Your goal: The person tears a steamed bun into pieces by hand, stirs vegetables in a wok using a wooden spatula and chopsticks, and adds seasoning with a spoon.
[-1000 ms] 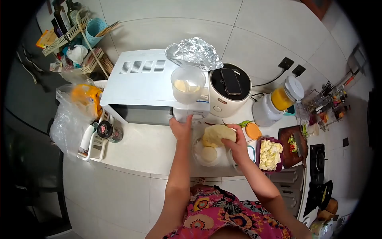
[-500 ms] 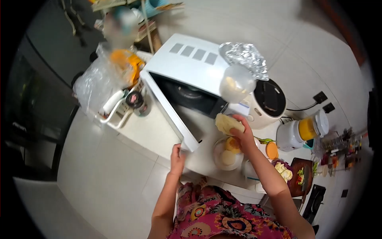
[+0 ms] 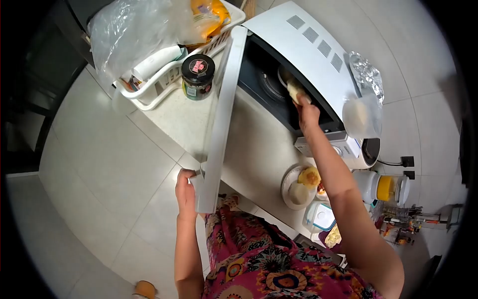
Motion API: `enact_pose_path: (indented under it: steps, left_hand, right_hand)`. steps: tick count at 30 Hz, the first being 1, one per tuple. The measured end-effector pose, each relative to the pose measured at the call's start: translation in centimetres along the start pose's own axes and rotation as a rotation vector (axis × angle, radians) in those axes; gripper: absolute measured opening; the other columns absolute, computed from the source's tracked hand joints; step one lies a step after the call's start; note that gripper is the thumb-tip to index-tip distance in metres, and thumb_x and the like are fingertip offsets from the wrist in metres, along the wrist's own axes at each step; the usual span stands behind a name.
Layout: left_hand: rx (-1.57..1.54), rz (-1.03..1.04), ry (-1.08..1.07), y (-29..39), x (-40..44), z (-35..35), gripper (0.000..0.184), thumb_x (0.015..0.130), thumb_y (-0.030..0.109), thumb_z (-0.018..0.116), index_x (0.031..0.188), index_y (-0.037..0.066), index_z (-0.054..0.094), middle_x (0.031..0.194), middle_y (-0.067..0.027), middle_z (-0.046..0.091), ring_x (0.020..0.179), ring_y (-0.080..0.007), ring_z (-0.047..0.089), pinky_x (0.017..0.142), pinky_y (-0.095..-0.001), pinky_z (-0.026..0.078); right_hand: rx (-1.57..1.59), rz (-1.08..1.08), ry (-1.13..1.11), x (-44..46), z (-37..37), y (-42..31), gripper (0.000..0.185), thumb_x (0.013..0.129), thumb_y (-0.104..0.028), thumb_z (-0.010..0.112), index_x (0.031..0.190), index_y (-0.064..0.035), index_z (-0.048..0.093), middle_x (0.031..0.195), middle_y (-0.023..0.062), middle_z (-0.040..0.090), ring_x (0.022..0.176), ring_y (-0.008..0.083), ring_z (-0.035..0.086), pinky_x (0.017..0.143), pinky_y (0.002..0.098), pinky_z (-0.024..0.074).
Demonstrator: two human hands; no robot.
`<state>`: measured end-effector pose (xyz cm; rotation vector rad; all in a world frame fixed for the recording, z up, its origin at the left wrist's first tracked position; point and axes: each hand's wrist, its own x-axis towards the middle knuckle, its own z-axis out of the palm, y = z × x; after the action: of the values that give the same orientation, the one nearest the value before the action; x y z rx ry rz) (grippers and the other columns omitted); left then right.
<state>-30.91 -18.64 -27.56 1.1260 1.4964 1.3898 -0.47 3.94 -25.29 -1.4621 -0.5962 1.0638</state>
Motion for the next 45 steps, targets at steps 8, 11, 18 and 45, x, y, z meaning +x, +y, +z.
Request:
enact_pose_path:
  steps: [8, 11, 18, 45]
  left_hand:
    - [-0.062, 0.061, -0.054, -0.7, 0.9, -1.5, 0.029, 0.079, 0.027, 0.041, 0.077, -0.001, 0.042, 0.075, -0.0106, 0.046, 0.067, -0.0209, 0.044, 0.064, -0.0277, 0.036]
    - [-0.09, 0.034, -0.072, -1.0, 1.0, -1.8, 0.024, 0.076, 0.023, 0.044, 0.079, -0.001, 0.043, 0.076, -0.0109, 0.046, 0.067, -0.0216, 0.045, 0.065, -0.0286, 0.037]
    - [0.112, 0.07, -0.467, 1.9, 0.1, 1.2, 0.025, 0.065, 0.001, 0.049, 0.09, -0.003, 0.05, 0.091, -0.0198, 0.051, 0.083, -0.035, 0.05, 0.073, -0.0349, 0.041]
    - [0.518, 0.551, -0.515, 5.4, 5.6, 27.7, 0.027, 0.081, 0.026, 0.052, 0.074, 0.001, 0.054, 0.071, -0.0156, 0.057, 0.061, -0.0286, 0.055, 0.056, -0.0368, 0.043]
  right_hand:
    - [-0.378, -0.223, -0.185, -0.8, 1.7, 0.0, 0.042, 0.067, -0.005, 0.063, 0.105, 0.0064, 0.049, 0.102, 0.0107, 0.053, 0.088, 0.0153, 0.052, 0.078, 0.0227, 0.0393]
    - [-0.422, -0.259, -0.208, -4.9, 1.9, -1.5, 0.04, 0.067, 0.0, 0.06, 0.106, 0.001, 0.05, 0.099, 0.0074, 0.054, 0.089, 0.0139, 0.051, 0.08, 0.0234, 0.0393]
    - [-0.407, -0.586, -0.257, -16.3, -4.2, -6.3, 0.055, 0.062, 0.009, 0.059, 0.111, -0.0035, 0.037, 0.11, 0.0126, 0.045, 0.102, 0.0195, 0.046, 0.087, 0.0301, 0.0366]
    - [-0.17, -0.664, 0.027, -19.0, -15.7, -21.4, 0.037, 0.066, 0.001, 0.063, 0.098, -0.0037, 0.044, 0.09, 0.0038, 0.052, 0.084, 0.0093, 0.051, 0.073, 0.0219, 0.0423]
